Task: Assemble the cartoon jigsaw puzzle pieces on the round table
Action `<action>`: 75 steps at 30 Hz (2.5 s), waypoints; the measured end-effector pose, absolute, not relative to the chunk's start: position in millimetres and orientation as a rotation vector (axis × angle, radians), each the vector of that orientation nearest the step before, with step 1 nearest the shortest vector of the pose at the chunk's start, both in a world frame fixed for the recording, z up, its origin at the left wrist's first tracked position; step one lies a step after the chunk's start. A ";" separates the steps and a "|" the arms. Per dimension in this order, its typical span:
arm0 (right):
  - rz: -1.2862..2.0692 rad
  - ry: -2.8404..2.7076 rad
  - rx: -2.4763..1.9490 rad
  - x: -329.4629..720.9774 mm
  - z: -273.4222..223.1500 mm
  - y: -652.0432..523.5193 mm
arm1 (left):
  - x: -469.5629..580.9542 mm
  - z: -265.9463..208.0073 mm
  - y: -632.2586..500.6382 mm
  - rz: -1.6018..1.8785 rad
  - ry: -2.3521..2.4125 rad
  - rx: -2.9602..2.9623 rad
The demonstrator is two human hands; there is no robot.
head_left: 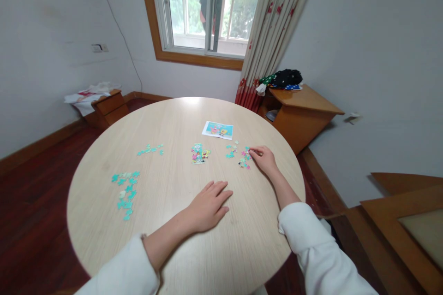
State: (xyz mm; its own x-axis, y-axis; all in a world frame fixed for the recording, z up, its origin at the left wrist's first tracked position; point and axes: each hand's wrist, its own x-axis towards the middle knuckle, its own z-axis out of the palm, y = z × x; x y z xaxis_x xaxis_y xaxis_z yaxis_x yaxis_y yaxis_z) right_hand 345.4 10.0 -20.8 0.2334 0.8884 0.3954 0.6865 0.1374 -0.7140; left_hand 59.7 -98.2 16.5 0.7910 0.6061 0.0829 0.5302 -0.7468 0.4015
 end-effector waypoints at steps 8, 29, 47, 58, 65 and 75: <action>0.170 -1.644 -1.714 344.5 -24.2 12.4 | 60.7 18.2 -97.6 0.288 0.858 2.601; 0.060 -1.624 -1.986 322.0 -4.2 8.8 | 58.9 23.9 -98.8 0.316 0.830 2.599; 0.153 -1.460 -1.441 302.8 3.4 -0.7 | 56.5 23.2 -96.6 0.414 0.773 2.549; 0.722 -1.614 -1.208 201.0 14.4 -50.3 | 59.0 14.8 -79.4 0.847 1.053 2.012; 0.988 -1.406 -1.193 190.3 15.9 -53.2 | 59.0 15.3 -77.9 0.893 1.030 1.978; 1.287 -1.225 -1.179 194.0 15.9 -48.5 | 54.1 12.6 -68.1 1.009 1.263 1.822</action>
